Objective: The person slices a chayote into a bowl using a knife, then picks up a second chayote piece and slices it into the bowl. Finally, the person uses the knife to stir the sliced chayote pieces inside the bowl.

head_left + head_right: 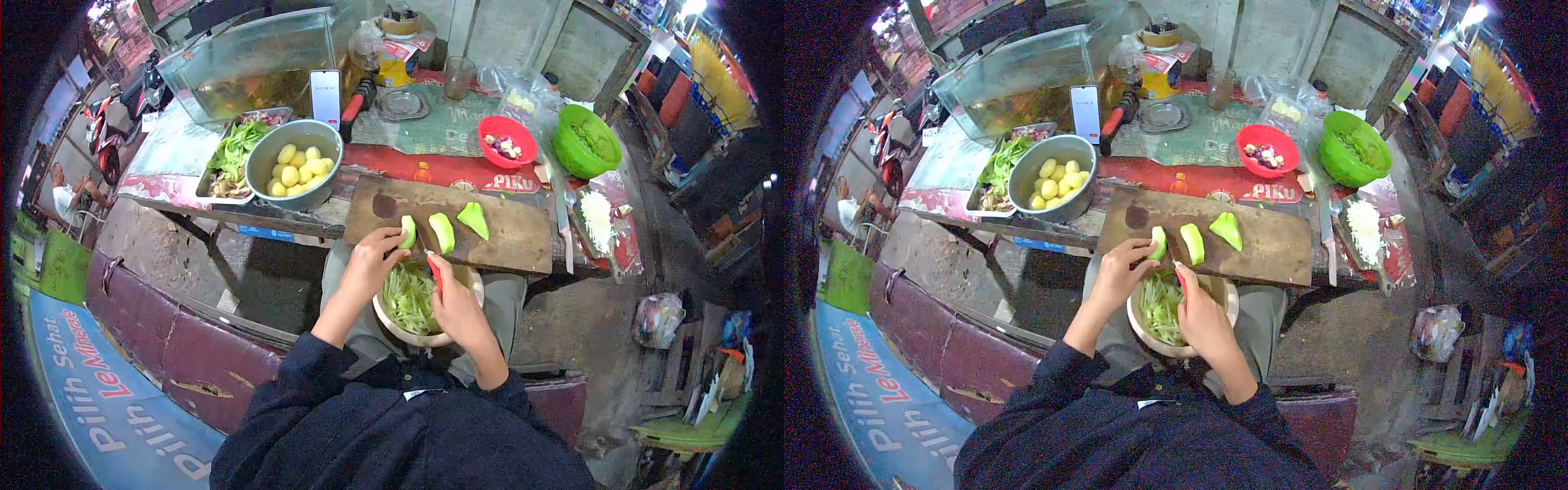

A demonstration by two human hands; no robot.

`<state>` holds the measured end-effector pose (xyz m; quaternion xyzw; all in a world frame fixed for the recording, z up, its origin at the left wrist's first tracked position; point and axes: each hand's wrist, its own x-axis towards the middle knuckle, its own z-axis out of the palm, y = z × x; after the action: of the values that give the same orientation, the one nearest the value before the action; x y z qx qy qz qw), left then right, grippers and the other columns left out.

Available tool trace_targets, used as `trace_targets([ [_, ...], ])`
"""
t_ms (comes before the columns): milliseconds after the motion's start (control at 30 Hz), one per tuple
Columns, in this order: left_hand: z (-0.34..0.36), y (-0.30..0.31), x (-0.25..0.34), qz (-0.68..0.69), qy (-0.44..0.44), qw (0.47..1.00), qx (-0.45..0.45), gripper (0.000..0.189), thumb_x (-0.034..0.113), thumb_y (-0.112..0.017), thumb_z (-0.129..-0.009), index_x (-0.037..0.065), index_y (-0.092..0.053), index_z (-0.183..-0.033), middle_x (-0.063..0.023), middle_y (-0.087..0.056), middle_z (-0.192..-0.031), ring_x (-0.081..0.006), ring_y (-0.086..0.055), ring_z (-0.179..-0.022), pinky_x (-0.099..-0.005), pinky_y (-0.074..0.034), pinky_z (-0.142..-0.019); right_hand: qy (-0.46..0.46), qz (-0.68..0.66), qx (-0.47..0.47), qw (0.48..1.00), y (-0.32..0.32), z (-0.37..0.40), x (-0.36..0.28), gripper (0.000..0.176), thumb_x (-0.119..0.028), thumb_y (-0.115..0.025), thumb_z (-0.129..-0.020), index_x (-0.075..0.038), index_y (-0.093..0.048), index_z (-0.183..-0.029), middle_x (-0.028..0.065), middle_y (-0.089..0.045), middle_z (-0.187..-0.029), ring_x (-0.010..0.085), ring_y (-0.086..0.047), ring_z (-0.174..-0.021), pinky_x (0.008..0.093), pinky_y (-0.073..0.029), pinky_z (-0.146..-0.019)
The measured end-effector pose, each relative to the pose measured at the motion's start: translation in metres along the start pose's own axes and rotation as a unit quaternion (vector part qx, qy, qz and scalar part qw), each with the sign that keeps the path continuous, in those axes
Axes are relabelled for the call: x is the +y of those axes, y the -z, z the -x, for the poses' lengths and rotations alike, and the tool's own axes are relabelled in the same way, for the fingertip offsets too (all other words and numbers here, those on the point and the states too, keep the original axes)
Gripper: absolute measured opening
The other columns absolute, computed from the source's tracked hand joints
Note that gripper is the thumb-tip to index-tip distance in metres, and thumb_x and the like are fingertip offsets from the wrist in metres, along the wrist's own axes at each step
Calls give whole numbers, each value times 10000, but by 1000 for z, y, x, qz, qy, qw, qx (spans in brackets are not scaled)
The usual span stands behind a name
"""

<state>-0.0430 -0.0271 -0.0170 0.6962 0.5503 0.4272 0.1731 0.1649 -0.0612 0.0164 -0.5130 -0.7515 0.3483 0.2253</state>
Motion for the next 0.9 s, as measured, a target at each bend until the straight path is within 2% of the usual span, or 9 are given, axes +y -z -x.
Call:
trace_targets([
  [167, -5, 5, 7, 24, -12, 1000, 16, 302, 120, -803, -846, 1, -729, -1114, -178, -717, -1138, -333, -715, -1010, -387, -570, -872, -46, 55, -37, 997, 14, -1, -8, 566, -106, -536, -991, -172, -351, -1522, 317, -627, -1236, 496, -642, -1039, 553, -504, -876],
  [233, -10, 6, 10, 51, 13, 999, 10, 263, 129, -790, -861, -3, -727, -1080, -180, -716, -1118, -336, -716, -978, -393, -573, -854, -18, 75, 7, 997, 16, 2, -5, 532, -125, -540, -1009, -190, -377, -1511, 305, -648, -1179, 491, -647, -1014, 560, -509, -842],
  [300, -17, 0, 11, 109, 107, 988, 37, 240, 143, -788, -877, -3, -729, -1058, -180, -731, -1034, -307, -736, -863, -375, -585, -778, 12, 78, 34, 996, 14, 2, -6, 544, -118, -525, -1011, -190, -366, -1526, 298, -669, -1108, 485, -660, -964, 565, -517, -812],
  [333, -19, -4, 10, 109, 108, 987, 38, 240, 143, -788, -877, -3, -729, -1058, -180, -731, -1034, -307, -736, -863, -375, -585, -778, 43, 80, 62, 994, 13, 2, -7, 557, -111, -509, -1013, -189, -356, -1542, 292, -690, -1036, 479, -674, -913, 570, -525, -782],
  [400, -22, -13, 8, 60, 88, 988, 111, 185, 127, -776, -886, 0, -747, -1017, -159, -739, -962, -281, -735, -792, -359, -584, -730, 53, 67, 57, 995, 8, 0, -6, 572, -109, -503, -1015, -200, -343, -1556, 292, -692, -1025, 480, -672, -908, 572, -524, -775],
  [467, -22, -18, 5, 40, 74, 989, 122, 163, 124, -770, -888, 10, -758, -1004, -151, -741, -956, -275, -733, -791, -353, -583, -725, 63, 54, 53, 995, 6, -1, -8, 587, -106, -498, -1018, -210, -330, -1571, 292, -693, -1013, 481, -670, -902, 574, -522, -767],
  [533, -23, -20, 7, 20, 63, 989, 133, 143, 121, -764, -891, 20, -770, -992, -143, -742, -949, -268, -732, -789, -348, -581, -720, -9, 61, -2, 998, 8, -1, -14, 583, -85, -510, -1019, -200, -345, -1566, 308, -672, -1006, 487, -662, -906, 567, -498, -766],
  [667, -21, -22, 9, 20, 78, 987, 136, 132, 105, -755, -896, 27, -790, -997, -130, -751, -983, -240, -729, -792, -326, -575, -721, 24, 60, 20, 998, 4, -1, -9, 583, -86, -500, -1022, -206, -337, -1570, 299, -676, -929, 484, -665, -851, 568, -496, -728],
  [900, -21, -20, 14, 40, 113, 985, 121, 141, 125, -752, -900, 39, -796, -1002, -114, -751, -996, -235, -726, -769, -331, -573, -716, -57, 104, -43, 992, 0, -9, -10, 588, -98, -471, -1035, -237, -301, -1581, 313, -660, -835, 503, -657, -790, 586, -495, -709],
])
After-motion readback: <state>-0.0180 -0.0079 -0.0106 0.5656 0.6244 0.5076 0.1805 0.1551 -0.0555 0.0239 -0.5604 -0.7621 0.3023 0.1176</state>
